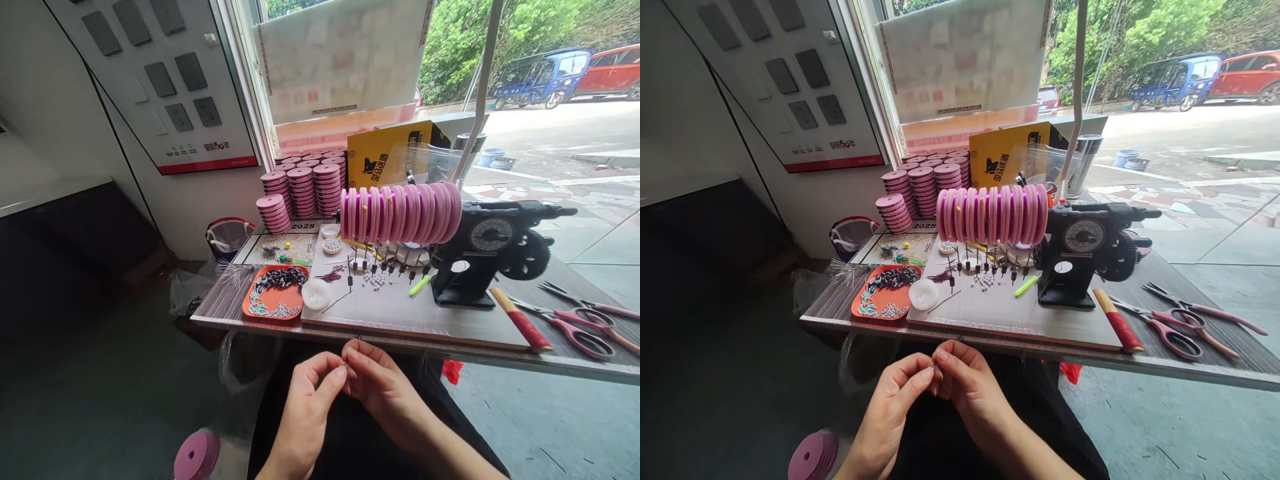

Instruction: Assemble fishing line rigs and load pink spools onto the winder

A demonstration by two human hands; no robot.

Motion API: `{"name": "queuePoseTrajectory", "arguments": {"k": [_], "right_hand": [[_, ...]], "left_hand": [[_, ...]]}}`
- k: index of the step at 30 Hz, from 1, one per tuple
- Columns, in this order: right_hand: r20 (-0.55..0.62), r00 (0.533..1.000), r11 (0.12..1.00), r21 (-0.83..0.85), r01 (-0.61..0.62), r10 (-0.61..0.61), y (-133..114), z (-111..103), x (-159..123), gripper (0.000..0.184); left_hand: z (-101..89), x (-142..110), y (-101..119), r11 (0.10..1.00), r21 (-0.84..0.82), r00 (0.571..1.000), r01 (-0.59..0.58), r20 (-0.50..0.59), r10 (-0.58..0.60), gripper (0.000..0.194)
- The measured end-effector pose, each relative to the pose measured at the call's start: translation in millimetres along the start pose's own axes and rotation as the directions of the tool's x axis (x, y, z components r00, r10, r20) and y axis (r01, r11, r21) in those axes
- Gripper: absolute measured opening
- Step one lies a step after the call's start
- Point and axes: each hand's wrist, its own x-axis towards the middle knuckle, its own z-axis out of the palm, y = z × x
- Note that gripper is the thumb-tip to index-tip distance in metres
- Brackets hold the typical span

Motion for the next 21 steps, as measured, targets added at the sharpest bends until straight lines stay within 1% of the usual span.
{"name": "queuePoseTrajectory", "arguments": {"k": [3,5,6,7,8,9,11,13,15,16,19,21], "right_hand": [[0.005,0.999,0.998,-0.058,0.035,-0.035,-0.7,-1.8,-1.5,0.036],[0.018,0.995,0.977,-0.189,0.100,-0.098,-0.8,-5.4,-3.9,0.036],[0.032,0.991,0.952,-0.277,0.131,-0.128,-0.7,-7.6,-5.4,0.035],[0.046,0.988,0.917,-0.367,0.157,-0.150,-0.6,-9.7,-6.8,0.035],[0.058,0.984,0.875,-0.450,0.176,-0.168,-0.6,-11.5,-8.0,0.036],[0.069,0.981,0.834,-0.519,0.189,-0.180,-0.6,-13.0,-8.8,0.036],[0.091,0.977,0.764,-0.611,0.208,-0.193,-0.6,-14.6,-9.1,0.038],[0.107,0.974,0.716,-0.662,0.220,-0.201,0.0,-15.3,-7.9,0.038],[0.121,0.973,0.692,-0.686,0.225,-0.196,1.9,-16.5,-6.2,0.038],[0.126,0.973,0.685,-0.692,0.227,-0.195,3.2,-17.6,-5.6,0.037],[0.137,0.973,0.663,-0.713,0.228,-0.187,4.0,-22.2,-6.2,0.035],[0.148,0.970,0.645,-0.726,0.240,-0.194,-3.3,-23.6,-7.7,0.031]], "left_hand": [[-3.4,3.0,3.0,0.998,0.065,0.999,-0.028,0.021,0.027,0.018],[-7.9,10.6,7.9,0.987,0.130,0.996,-0.090,0.016,0.088,0.019],[-10.0,16.4,11.4,0.984,0.137,0.993,-0.115,0.001,0.116,0.017],[-11.6,23.1,15.6,0.985,0.114,0.991,-0.127,-0.019,0.130,0.014],[-12.3,30.5,20.4,0.992,0.053,0.992,-0.117,-0.033,0.119,0.015],[-11.9,37.9,25.5,0.996,-0.032,0.996,-0.088,-0.014,0.088,0.021],[-8.0,51.4,36.0,0.983,-0.185,0.996,-0.017,0.081,0.032,0.032],[-1.0,60.7,44.7,0.964,-0.265,0.984,0.034,0.180,0.015,0.034],[6.4,65.2,49.9,0.955,-0.293,0.973,0.047,0.230,0.022,0.029],[9.5,65.8,51.0,0.953,-0.300,0.971,0.045,0.236,0.029,0.026],[14.4,63.4,50.5,0.949,-0.315,0.975,0.030,0.218,0.041,0.019],[14.9,59.3,48.5,0.944,-0.328,0.975,0.038,0.218,0.036,0.018]]}}
